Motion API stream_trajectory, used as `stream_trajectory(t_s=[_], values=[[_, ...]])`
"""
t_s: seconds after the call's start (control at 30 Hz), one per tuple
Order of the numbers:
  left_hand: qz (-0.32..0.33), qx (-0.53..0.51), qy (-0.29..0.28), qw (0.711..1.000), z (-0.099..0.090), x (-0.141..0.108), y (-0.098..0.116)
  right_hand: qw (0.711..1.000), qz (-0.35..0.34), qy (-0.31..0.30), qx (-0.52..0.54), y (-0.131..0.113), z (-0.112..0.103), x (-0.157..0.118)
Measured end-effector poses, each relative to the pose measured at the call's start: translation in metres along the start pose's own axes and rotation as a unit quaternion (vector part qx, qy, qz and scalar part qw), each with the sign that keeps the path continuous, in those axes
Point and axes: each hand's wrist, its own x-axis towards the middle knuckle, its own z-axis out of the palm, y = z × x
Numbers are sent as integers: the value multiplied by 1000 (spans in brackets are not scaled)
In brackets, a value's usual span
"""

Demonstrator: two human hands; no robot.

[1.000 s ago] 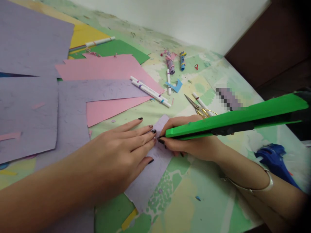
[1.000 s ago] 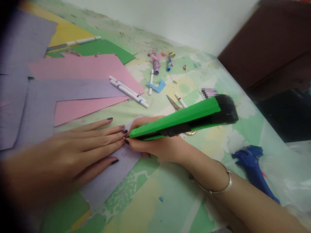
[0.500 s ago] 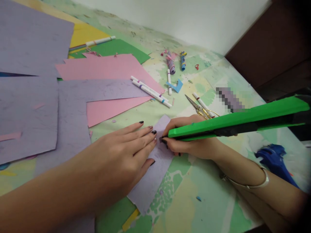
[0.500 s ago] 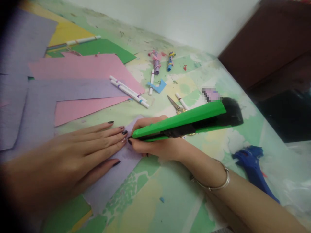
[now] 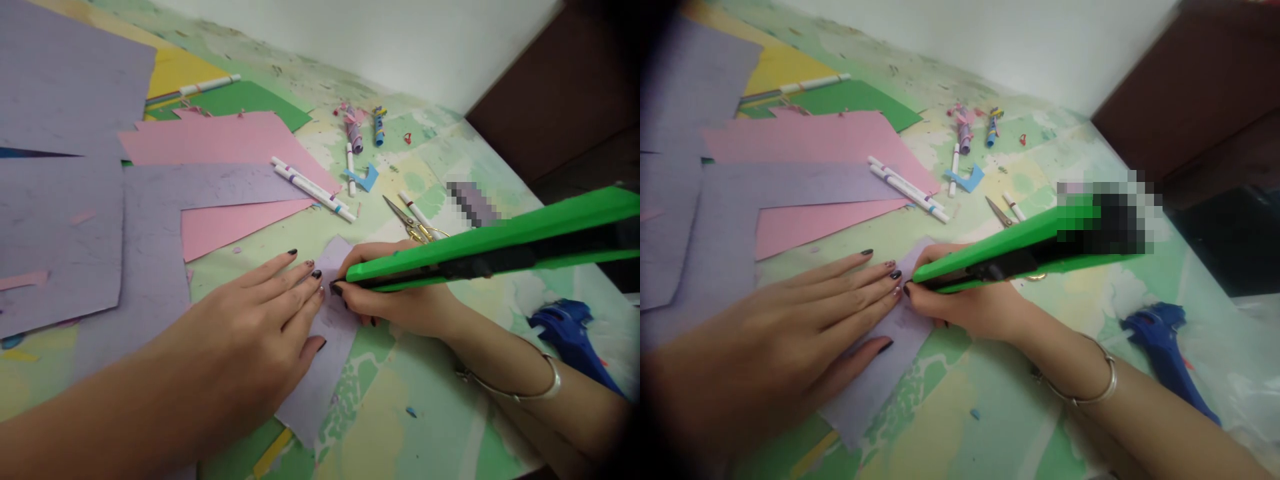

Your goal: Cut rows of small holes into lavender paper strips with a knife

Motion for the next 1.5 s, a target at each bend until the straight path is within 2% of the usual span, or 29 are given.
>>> stream_trajectory(t_s=[0.1, 0.2, 0.3, 0.37, 0.63, 1.07, 1.33, 1.5], values=[[-27, -38, 20, 999, -1, -2, 7, 993, -91, -3, -73, 4, -6, 1], [-48, -70, 45, 995, 1, -7, 9, 992, -103, -8, -78, 5, -10, 2], [-40, -65, 61, 995, 4, -10, 2, 989, -117, -11, -91, 7, -12, 4], [-31, -63, 53, 996, 5, -9, -3, 987, -126, -7, -104, 8, -12, 5], [-32, -70, 11, 997, 3, -4, -6, 999, -43, -31, -7, 7, -11, 5], [-22, -79, -20, 996, 1, -9, -9, 998, -55, -27, -4, 10, -12, 4], [-9, -63, -11, 998, 2, -7, -7, 997, -76, -15, -25, 9, -12, 5], [-11, -47, -8, 999, 1, -7, -6, 999, -38, -20, 18, 9, -11, 3]])
